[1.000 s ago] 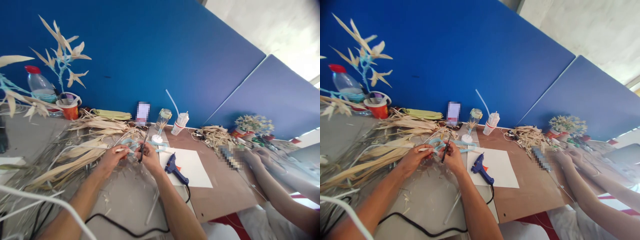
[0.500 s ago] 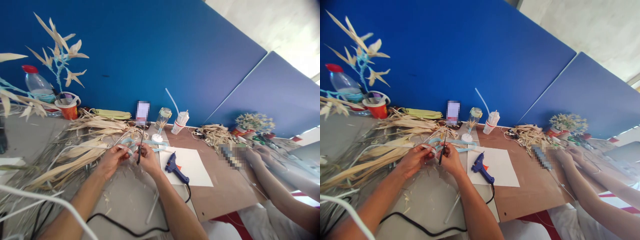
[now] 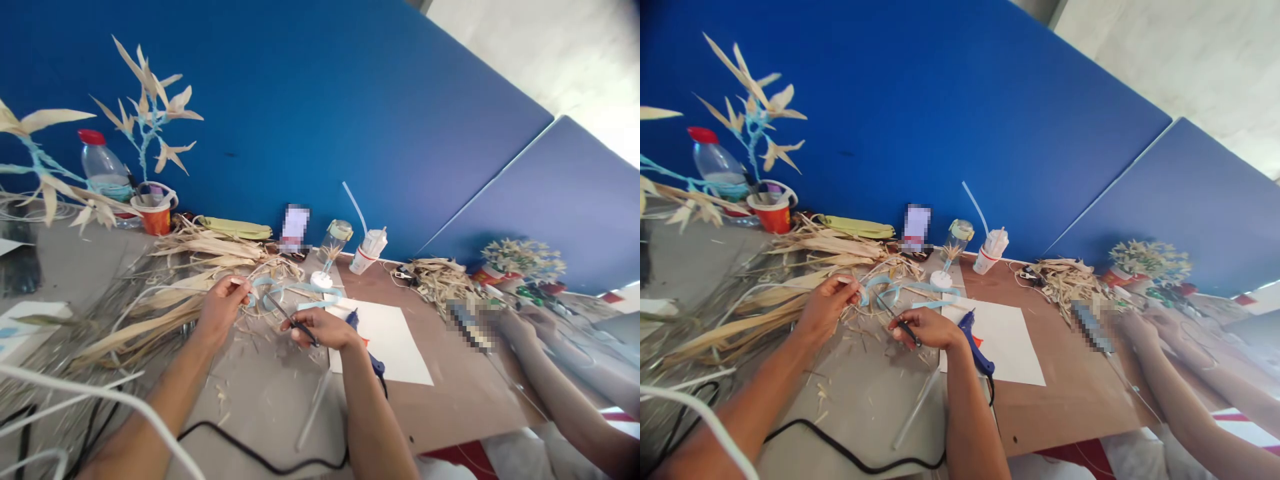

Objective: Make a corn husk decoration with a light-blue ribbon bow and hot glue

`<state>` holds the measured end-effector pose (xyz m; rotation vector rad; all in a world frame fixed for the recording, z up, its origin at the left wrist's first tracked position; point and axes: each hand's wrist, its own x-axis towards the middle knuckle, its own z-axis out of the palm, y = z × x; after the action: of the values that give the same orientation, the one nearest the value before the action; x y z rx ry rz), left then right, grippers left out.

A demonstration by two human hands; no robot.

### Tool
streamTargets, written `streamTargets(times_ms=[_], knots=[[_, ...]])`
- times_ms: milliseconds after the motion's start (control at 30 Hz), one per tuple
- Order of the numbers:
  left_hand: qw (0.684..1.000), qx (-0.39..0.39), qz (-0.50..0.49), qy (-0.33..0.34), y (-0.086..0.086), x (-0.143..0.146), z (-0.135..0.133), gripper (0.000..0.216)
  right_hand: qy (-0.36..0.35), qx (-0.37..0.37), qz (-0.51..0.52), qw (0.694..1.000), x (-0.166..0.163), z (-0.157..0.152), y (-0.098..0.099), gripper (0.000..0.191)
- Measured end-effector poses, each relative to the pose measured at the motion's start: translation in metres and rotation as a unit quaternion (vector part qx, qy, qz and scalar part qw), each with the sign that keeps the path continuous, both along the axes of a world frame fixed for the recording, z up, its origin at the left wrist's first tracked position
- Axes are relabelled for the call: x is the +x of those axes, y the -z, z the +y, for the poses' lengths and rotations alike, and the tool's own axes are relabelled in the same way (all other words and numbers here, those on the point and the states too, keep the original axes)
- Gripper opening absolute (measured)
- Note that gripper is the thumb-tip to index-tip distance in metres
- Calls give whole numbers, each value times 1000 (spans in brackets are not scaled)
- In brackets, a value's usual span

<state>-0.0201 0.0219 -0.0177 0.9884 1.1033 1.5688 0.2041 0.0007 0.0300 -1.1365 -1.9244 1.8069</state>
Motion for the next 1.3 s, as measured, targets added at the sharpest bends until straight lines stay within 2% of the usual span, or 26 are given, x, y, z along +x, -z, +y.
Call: streamTargets(times_ms=[133, 333, 467, 800, 1300], knots=[[1000, 11, 21, 5, -1, 1, -1, 28, -29, -7, 7, 1000, 2, 2, 3, 55], [999, 16, 41, 1, -4, 2, -2, 24, -35, -2, 16, 999, 1, 3, 5, 64], [999, 9, 49, 13, -6, 2, -4, 23, -42, 10, 22, 999, 2, 3, 6, 62], [996, -6, -38, 86, -10, 2, -6, 28, -53, -24, 56, 997, 9, 4, 8, 56], [994, -19, -56, 90, -13, 4, -8, 26, -53, -20, 42, 998, 7, 5, 11, 62]])
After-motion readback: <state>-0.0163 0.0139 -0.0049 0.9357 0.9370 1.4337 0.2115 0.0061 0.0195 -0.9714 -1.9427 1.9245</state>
